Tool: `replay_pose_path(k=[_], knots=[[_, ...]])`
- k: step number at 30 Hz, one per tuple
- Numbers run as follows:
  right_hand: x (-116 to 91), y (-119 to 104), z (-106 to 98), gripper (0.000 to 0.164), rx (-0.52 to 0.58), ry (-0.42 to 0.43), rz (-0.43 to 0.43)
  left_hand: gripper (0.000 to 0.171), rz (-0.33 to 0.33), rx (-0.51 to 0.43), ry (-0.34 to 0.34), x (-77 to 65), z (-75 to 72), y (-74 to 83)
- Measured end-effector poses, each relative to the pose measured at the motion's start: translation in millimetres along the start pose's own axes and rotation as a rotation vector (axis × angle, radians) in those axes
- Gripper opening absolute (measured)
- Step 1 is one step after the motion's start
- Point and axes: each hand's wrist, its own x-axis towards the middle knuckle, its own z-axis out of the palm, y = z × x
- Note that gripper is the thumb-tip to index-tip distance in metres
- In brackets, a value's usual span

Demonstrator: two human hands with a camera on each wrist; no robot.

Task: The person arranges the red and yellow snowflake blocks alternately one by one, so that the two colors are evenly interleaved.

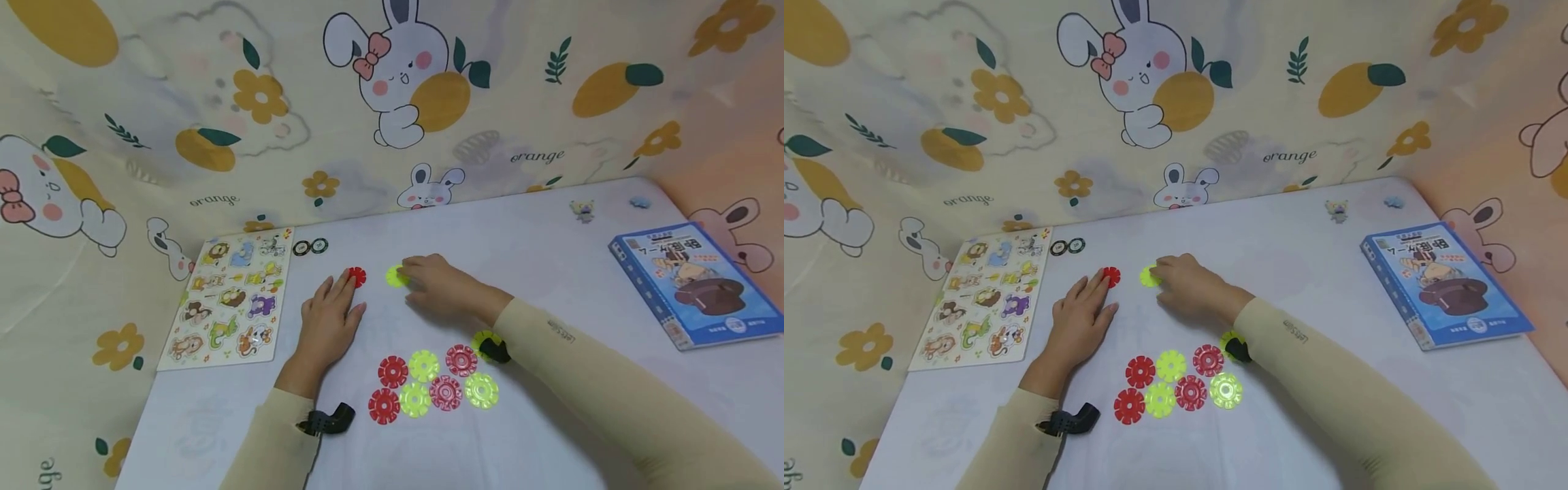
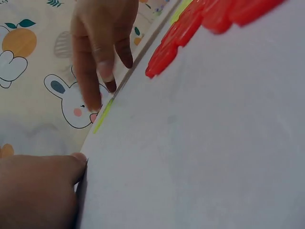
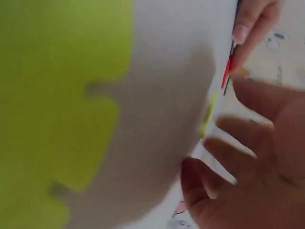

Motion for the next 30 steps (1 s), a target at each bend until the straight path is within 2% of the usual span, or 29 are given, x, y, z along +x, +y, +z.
replay_pose_path(k=[2,6,10,15,18,25,30], knots=[[-2.8,-4.6,2.6,0.063,-0.137,-0.061,-0.046,0.064,-0.009,0.031,-0.009,-1.1,-0.2,-0.3],[0.1,-12.5,5.8,0.071,-0.253,-0.127,-0.051,0.065,-0.028,0.051,-0.027,-0.8,1.3,-2.0],[11.5,-18.5,6.8,0.075,-0.29,-0.129,-0.03,0.066,-0.026,0.068,-0.031,1.9,2.8,-3.7],[23.8,-25.4,9.6,0.086,-0.256,-0.122,-0.026,0.067,-0.035,0.071,-0.031,4.3,3.9,-4.2],[23.8,-29.6,12.1,0.087,-0.271,-0.101,-0.025,0.068,-0.04,0.072,-0.032,4.5,4.4,-3.5],[17.2,-38.6,19.5,0.078,-0.413,-0.062,-0.044,0.068,-0.036,0.087,-0.035,3.8,2.7,-2.3],[22.0,-41.6,18.9,0.082,-0.387,-0.064,-0.047,0.069,-0.023,0.09,-0.046,2.5,3.4,-3.5]])
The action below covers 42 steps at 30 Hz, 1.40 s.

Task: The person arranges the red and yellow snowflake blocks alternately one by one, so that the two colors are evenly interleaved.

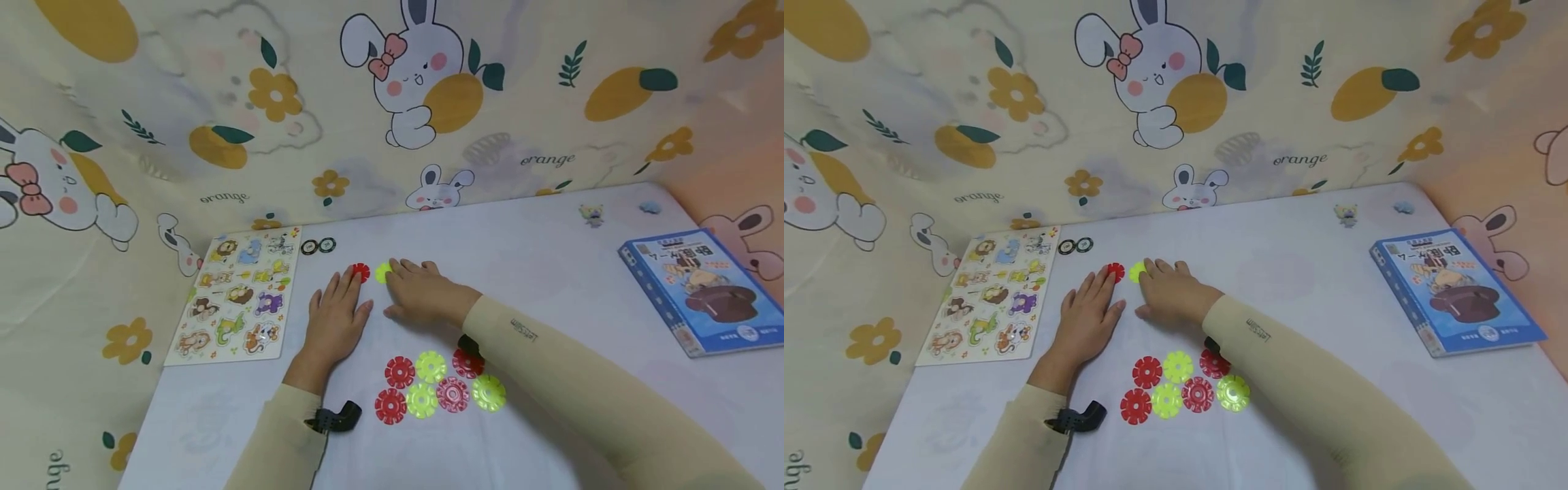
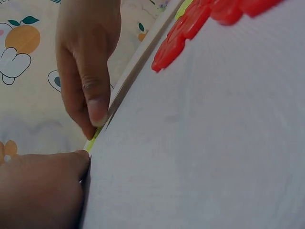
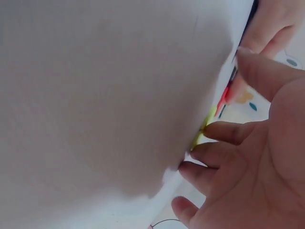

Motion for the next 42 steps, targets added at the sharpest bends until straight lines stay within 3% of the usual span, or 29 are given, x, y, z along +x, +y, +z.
replay_pose_path(k=[12,29,36,42], knots=[[8.8,14.9,-6.7,0.095,0.137,-0.043,-0.029,0.068,0.022,0.001,-0.015,1.9,-0.7,1.7],[11.2,19.3,-0.5,0.093,0.157,-0.019,-0.021,0.069,0.015,-0.028,-0.005,0.0,1.0,2.3],[-2.5,28.7,-14.2,0.083,0.41,0.055,-0.019,0.07,0.045,-0.073,0.063,0.7,3.0,4.8],[-46.8,42.4,-17.1,0.068,0.755,0.122,-0.067,0.073,0.092,-0.056,0.079,5.8,0.3,17.1]])
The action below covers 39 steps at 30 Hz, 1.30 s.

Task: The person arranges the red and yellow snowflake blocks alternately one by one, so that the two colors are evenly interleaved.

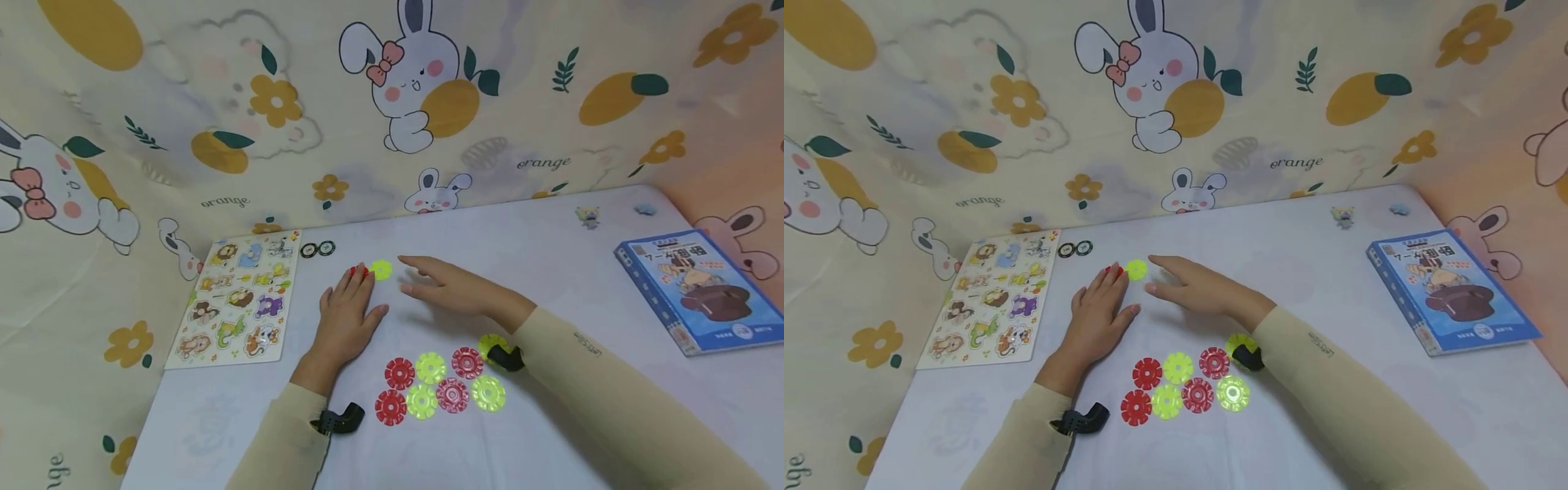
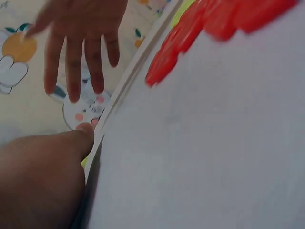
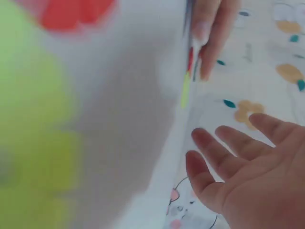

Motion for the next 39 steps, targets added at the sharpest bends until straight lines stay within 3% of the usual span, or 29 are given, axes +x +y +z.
replay_pose_path(k=[6,11,14,22,27,34,39], knots=[[-52.4,11.8,-7.4,0.048,0.19,0.067,-0.061,0.082,-0.024,0.034,-0.07,4.6,3.7,9.9],[-86.5,30.5,-7.2,0.044,0.291,0.107,-0.098,0.083,-0.041,0.065,-0.104,2.6,2.3,8.8],[-102.0,43.7,-4.0,0.045,0.296,0.125,-0.098,0.084,-0.031,0.061,-0.118,2.4,0.3,6.4],[-123.1,60.4,8.5,0.063,0.164,0.048,-0.003,0.081,0.019,0.051,-0.135,5.0,-3.2,0.0],[-127.0,62.8,8.6,0.06,0.031,0.016,0.032,0.079,0.035,0.045,-0.134,5.1,0.6,-0.1],[-125.9,61.7,17.5,0.055,-0.061,0.073,0.0,0.079,0.041,0.042,-0.122,4.4,2.2,1.5],[-124.6,57.1,27.5,0.038,-0.142,0.144,-0.069,0.079,0.044,0.043,-0.119,4.8,3.8,2.2]])
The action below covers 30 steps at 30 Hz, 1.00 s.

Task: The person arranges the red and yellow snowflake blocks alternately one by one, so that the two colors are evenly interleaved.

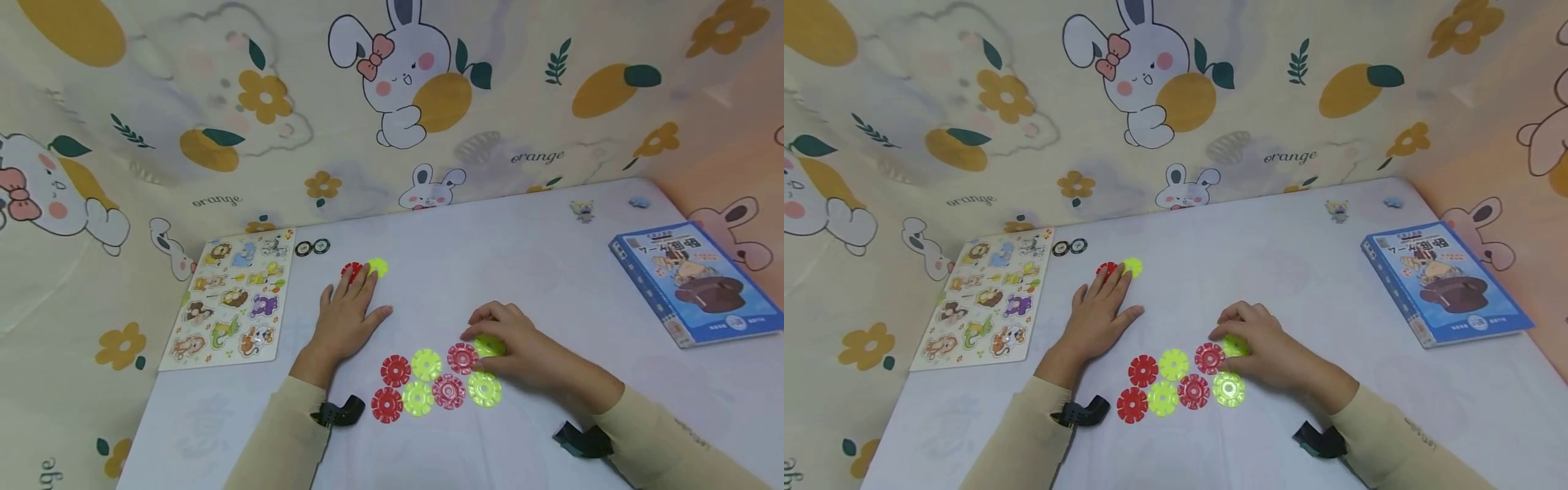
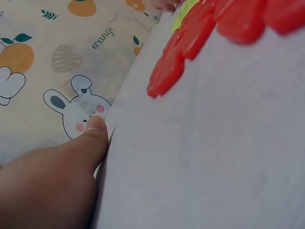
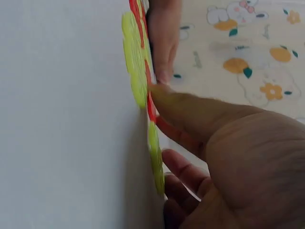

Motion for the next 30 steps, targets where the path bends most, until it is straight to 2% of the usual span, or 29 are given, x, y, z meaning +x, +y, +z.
replay_pose_path(k=[3,6,14,19,25,30], knots=[[0.6,-3.5,2.5,0.031,0.002,0.028,-0.009,0.079,-0.001,0.003,0.001,-0.3,1.1,-0.4],[0.9,-6.4,3.2,0.031,0.03,0.038,0.012,0.079,-0.001,0.005,-0.001,-0.4,2.2,-0.6],[8.5,-13.2,-5.3,0.016,0.249,0.07,0.194,0.079,-0.002,0.011,-0.009,-0.1,1.1,-0.3],[33.6,-7.9,-13.8,0.016,0.361,0.111,0.262,0.08,-0.005,0.012,-0.009,0.9,0.5,0.5],[77.3,1.0,-15.7,0.019,0.462,0.092,0.391,0.08,-0.007,0.006,-0.011,1.0,0.5,0.8],[106.3,2.3,-11.9,0.026,0.484,0.119,0.403,0.08,-0.008,0.012,-0.008,0.4,-1.3,-0.9]])
